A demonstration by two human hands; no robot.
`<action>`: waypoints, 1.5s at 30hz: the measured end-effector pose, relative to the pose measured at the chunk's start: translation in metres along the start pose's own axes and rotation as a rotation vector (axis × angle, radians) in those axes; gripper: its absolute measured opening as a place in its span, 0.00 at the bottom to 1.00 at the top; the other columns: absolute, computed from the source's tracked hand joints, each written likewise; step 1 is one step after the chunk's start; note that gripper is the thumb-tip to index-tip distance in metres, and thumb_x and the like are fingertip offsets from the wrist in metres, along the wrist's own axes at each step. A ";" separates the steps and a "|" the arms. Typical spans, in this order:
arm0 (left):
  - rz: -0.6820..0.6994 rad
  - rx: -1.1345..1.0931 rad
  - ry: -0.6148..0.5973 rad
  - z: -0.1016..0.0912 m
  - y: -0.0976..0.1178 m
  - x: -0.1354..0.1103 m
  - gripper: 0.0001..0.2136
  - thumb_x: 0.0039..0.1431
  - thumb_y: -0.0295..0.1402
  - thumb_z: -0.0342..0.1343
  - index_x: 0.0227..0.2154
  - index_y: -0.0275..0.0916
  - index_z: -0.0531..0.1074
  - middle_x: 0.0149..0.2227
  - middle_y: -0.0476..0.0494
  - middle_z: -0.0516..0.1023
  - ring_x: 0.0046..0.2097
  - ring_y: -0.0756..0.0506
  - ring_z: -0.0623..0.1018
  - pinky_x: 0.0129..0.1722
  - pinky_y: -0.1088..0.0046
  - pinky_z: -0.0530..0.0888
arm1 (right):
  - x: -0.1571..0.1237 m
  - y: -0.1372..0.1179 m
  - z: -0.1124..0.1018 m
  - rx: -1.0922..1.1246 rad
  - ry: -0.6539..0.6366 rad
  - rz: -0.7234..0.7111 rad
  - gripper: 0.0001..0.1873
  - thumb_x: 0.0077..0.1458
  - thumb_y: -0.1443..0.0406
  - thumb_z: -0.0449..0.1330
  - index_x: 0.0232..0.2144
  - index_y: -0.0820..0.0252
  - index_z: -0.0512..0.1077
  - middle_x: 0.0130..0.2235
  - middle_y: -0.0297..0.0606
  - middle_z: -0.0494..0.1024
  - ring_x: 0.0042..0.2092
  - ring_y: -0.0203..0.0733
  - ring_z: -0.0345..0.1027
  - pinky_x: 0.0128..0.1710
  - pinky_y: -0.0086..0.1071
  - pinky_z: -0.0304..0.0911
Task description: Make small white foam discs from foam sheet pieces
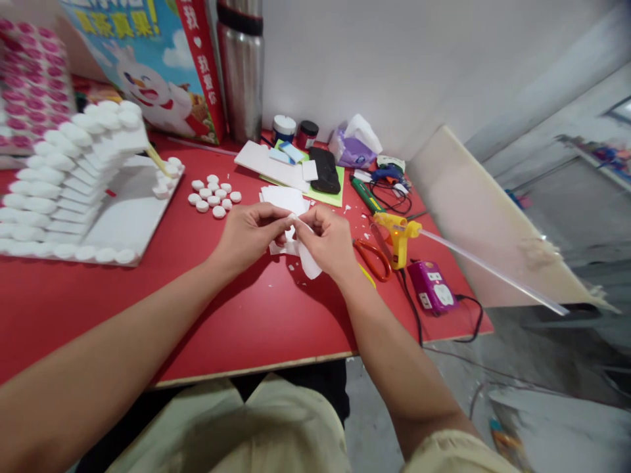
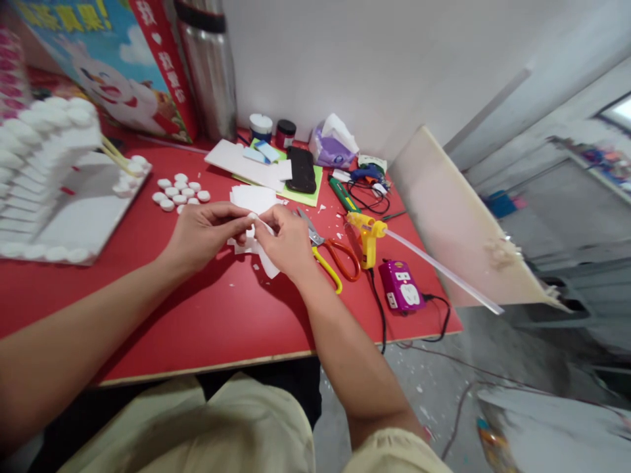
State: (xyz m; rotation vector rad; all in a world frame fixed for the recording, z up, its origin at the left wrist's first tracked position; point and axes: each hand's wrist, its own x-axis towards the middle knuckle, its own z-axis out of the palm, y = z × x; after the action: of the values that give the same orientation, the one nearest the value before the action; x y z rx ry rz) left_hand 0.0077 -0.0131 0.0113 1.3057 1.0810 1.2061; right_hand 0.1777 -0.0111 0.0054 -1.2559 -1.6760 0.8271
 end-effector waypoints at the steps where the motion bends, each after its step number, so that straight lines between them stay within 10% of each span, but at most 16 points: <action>1: 0.006 -0.002 0.018 0.000 -0.001 0.000 0.06 0.54 0.32 0.67 0.32 0.34 0.82 0.23 0.48 0.78 0.23 0.50 0.75 0.21 0.76 0.74 | -0.001 0.000 0.001 -0.052 0.013 -0.034 0.12 0.60 0.57 0.65 0.30 0.56 0.70 0.27 0.34 0.77 0.28 0.36 0.68 0.27 0.31 0.60; 11: 0.109 0.077 0.091 0.000 -0.014 -0.001 0.08 0.58 0.36 0.66 0.32 0.36 0.82 0.22 0.48 0.78 0.21 0.49 0.75 0.20 0.75 0.71 | 0.000 0.001 0.002 0.106 -0.035 0.002 0.22 0.60 0.45 0.65 0.32 0.58 0.74 0.30 0.37 0.79 0.30 0.38 0.69 0.28 0.31 0.61; 18: 0.484 0.432 0.082 0.003 -0.011 -0.005 0.09 0.65 0.33 0.60 0.32 0.40 0.83 0.29 0.43 0.82 0.34 0.45 0.79 0.39 0.67 0.75 | 0.000 -0.001 0.001 0.165 -0.018 0.065 0.19 0.59 0.48 0.66 0.32 0.57 0.73 0.30 0.37 0.79 0.30 0.39 0.71 0.29 0.32 0.65; 29: -0.155 -0.213 -0.167 -0.015 -0.014 0.007 0.16 0.49 0.41 0.75 0.37 0.37 0.85 0.25 0.45 0.81 0.25 0.47 0.79 0.27 0.69 0.79 | 0.000 -0.009 -0.013 0.227 -0.181 -0.042 0.11 0.62 0.57 0.66 0.33 0.57 0.73 0.29 0.33 0.78 0.27 0.36 0.71 0.28 0.32 0.66; 45: 0.308 0.188 -0.031 -0.003 -0.007 -0.002 0.09 0.61 0.38 0.64 0.30 0.39 0.84 0.29 0.44 0.81 0.29 0.48 0.79 0.31 0.73 0.77 | 0.001 -0.006 -0.006 0.274 -0.114 0.068 0.22 0.56 0.46 0.69 0.31 0.56 0.71 0.28 0.32 0.78 0.24 0.35 0.72 0.25 0.32 0.67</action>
State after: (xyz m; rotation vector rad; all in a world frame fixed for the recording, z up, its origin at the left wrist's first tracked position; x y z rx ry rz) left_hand 0.0049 -0.0137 0.0040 1.6777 1.0149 1.3273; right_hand 0.1809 -0.0121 0.0133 -1.0971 -1.5518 1.1463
